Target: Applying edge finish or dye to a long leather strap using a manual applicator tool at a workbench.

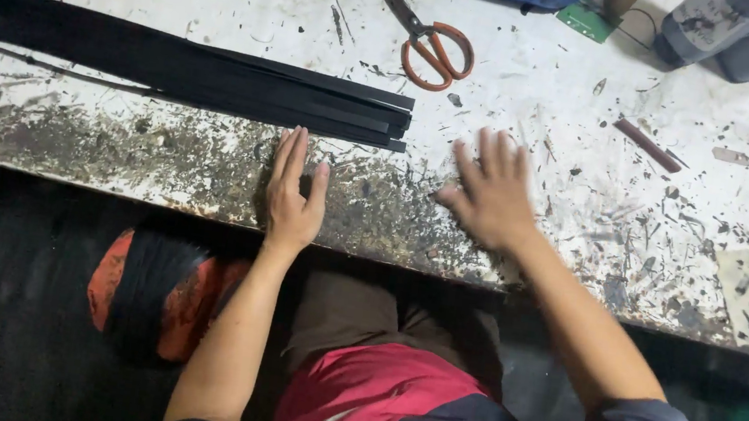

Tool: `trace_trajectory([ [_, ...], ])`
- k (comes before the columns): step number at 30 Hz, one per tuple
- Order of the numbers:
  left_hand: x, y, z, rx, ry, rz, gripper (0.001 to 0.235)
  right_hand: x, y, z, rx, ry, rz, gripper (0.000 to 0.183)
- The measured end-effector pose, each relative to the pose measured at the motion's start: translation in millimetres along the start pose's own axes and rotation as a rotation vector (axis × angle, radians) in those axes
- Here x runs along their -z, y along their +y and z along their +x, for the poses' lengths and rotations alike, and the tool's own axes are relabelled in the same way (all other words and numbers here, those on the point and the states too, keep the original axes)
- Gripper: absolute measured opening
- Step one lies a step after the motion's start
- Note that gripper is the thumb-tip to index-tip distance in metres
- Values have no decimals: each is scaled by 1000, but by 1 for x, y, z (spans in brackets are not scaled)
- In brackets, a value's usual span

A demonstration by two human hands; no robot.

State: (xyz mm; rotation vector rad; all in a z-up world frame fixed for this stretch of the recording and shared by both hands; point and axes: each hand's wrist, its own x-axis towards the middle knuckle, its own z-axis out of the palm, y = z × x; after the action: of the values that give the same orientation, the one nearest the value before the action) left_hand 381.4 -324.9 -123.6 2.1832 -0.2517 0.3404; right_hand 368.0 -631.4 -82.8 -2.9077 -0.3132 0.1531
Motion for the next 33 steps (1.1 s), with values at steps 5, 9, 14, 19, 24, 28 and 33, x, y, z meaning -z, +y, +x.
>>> trace_trajectory([
  [5, 10, -15, 8, 35, 5, -62, 58, -48, -153, -47, 797, -17, 361, 61],
  [9, 45, -15, 18, 49, -18, 38, 61, -20, -130, -19, 883, 318, 602, 41],
  [14, 46, -54, 28, -29, 44, 69, 58, 14, 53, 30, 199, 331, 178, 50],
  [19, 40, -55, 35, -31, 39, 127, 60, -19, 36, 44, -181, 113, -88, 83],
  [24, 42, -61, 31, -29, 20, 179, 62, -59, -157, -35, 829, 98, 43, 70],
  [28, 45, -57, 26, 9, 1, 210, 64, -40, -164, -42, 955, 28, 608, 45],
  [33, 47, -48, 29, 1, -98, 152, 57, -46, 16, 35, 488, 646, 271, 21],
])
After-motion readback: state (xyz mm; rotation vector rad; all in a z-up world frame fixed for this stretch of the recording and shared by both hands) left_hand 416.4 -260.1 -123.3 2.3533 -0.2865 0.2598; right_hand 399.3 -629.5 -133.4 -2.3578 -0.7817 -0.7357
